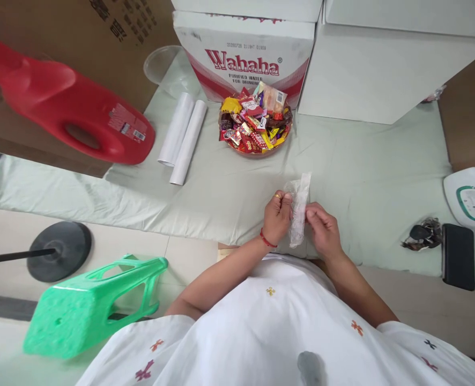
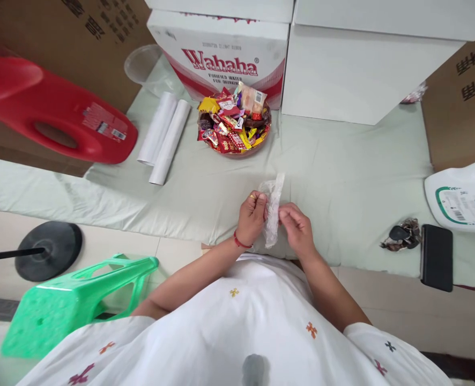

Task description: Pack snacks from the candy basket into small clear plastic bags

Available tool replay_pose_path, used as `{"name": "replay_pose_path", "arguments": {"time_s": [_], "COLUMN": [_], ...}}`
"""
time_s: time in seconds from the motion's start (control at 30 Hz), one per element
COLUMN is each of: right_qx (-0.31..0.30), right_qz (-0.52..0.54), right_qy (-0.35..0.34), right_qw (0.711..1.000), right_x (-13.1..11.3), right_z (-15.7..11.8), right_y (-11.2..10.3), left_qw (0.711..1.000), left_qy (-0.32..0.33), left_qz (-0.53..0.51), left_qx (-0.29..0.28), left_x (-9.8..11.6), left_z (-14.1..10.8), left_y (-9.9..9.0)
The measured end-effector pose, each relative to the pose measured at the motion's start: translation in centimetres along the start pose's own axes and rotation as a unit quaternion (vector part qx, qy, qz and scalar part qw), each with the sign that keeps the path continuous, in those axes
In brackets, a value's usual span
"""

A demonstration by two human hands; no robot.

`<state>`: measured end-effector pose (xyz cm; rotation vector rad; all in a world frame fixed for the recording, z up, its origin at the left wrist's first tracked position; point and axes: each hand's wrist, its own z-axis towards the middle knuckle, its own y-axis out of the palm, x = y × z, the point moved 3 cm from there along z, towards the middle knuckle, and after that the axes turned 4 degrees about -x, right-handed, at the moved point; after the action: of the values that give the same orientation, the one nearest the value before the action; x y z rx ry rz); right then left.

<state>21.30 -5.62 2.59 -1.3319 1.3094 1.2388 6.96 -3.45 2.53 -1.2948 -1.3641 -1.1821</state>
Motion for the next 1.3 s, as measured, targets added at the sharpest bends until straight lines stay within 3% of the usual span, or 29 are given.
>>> {"name": "replay_pose_path", "arguments": {"time_s": [0.1,0.2,0.37,0.5,0.83,1.03,1.17,1.3], "right_qx": [0.039,0.021,0.020,0.050,0.082,0.046,-0.019,-0.006], "right_qz": [0.170,0.197,0.134,0.106,0.074,-0.069,-0.003,0.040], "right_qy": [0.123,0.188,0.145,0.126,0.118,0.029,0.058,0.080], "right_qw": [0.977,0.962,0.980,0.985,0.987,0.996,0.998,0.996], "right_x": [0.4,0.4,0.1,0.4,0.5,0.0,0.4,0.6], "right_z": [0.9,1.5,1.4,1.3,2.2,0.9,0.7,0.8], "right_y": [0.3,1.7,4.4,4.9,2.0,2.8,3.9,4.1], "left_qw": [1.000,0.996,0.973,0.967,0.976,0.994,0.999,0.996], "left_qy": [0.002,0.026,0.024,0.029,0.064,0.039,0.012,0.006], "left_qz": [0.011,0.087,0.214,0.237,0.182,0.075,-0.049,-0.085], "left_qx": [-0.008,0.026,0.084,0.085,0.097,0.070,0.003,-0.008], "left_x": [0.0,-0.2,-1.0,-1.4,-1.1,-0.9,-1.0,-1.3], "left_z": [-0.2,-0.1,0.3,0.4,0.7,0.5,0.3,0.2], "left_y": [0.1,-0.3,-1.3,-1.7,-3.0,-2.7,-1.9,-1.5]}}
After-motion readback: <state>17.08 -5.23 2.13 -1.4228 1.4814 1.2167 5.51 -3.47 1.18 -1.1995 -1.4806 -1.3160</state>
